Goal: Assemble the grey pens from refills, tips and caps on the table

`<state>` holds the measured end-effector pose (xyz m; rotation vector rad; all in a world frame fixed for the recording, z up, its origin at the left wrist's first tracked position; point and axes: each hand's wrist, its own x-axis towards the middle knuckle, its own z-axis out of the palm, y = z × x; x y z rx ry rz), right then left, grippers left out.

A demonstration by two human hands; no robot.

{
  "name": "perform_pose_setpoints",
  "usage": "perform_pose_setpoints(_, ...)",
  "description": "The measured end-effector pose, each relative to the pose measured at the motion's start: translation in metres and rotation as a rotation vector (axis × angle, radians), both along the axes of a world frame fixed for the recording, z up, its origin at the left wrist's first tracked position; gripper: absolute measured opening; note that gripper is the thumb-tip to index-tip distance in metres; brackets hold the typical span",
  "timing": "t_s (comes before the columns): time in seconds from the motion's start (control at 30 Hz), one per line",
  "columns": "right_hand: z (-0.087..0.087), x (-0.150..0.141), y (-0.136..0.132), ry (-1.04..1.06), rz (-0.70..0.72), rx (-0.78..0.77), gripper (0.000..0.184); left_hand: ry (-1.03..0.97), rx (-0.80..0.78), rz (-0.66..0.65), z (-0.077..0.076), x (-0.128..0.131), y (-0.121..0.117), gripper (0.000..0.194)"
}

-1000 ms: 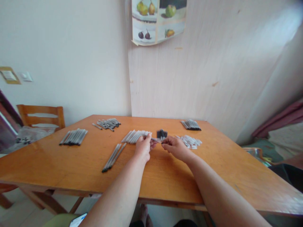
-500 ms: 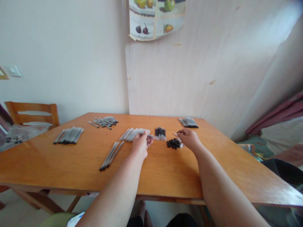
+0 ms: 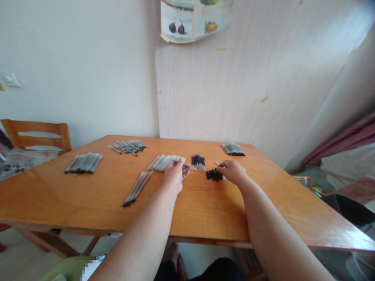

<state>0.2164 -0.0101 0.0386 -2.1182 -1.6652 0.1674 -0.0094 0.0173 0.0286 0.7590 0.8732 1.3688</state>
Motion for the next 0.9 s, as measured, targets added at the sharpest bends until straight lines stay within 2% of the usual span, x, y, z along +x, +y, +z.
perform_pose_setpoints(0.1, 0.005, -0.017, -0.007, 0.068, 0.044, 0.147, 0.024, 0.006, 0.0, -0.005, -0.001, 0.0, 0.001, 0.028)
perform_pose_setpoints(0.17, 0.006, -0.032, -0.012, 0.126, 0.157, 0.213, 0.025, 0.012, -0.001, -0.014, -0.001, 0.001, 0.002, 0.027)
perform_pose_setpoints(0.3, 0.003, -0.058, -0.018, 0.274, 0.368, 0.202, 0.033, 0.017, 0.003, -0.034, -0.001, 0.001, 0.001, 0.025)
perform_pose_setpoints(0.4, -0.001, -0.066, -0.017, 0.333, 0.424, 0.178, 0.034, 0.008, 0.008, -0.046, -0.002, 0.002, 0.0, 0.025)
perform_pose_setpoints(0.57, 0.0, -0.064, -0.017, 0.396, 0.412, 0.192, 0.024, -0.017, 0.027, -0.004, -0.003, 0.001, 0.005, 0.025)
perform_pose_setpoints(0.8, 0.005, -0.045, -0.016, 0.558, 0.265, 0.282, 0.021, -0.115, 0.059, 0.339, 0.003, -0.019, 0.021, 0.024)
perform_pose_setpoints(0.9, 0.003, -0.039, -0.012, 0.539, 0.181, 0.366, 0.025, -0.109, 0.027, 0.384, 0.004, -0.024, 0.024, 0.024)
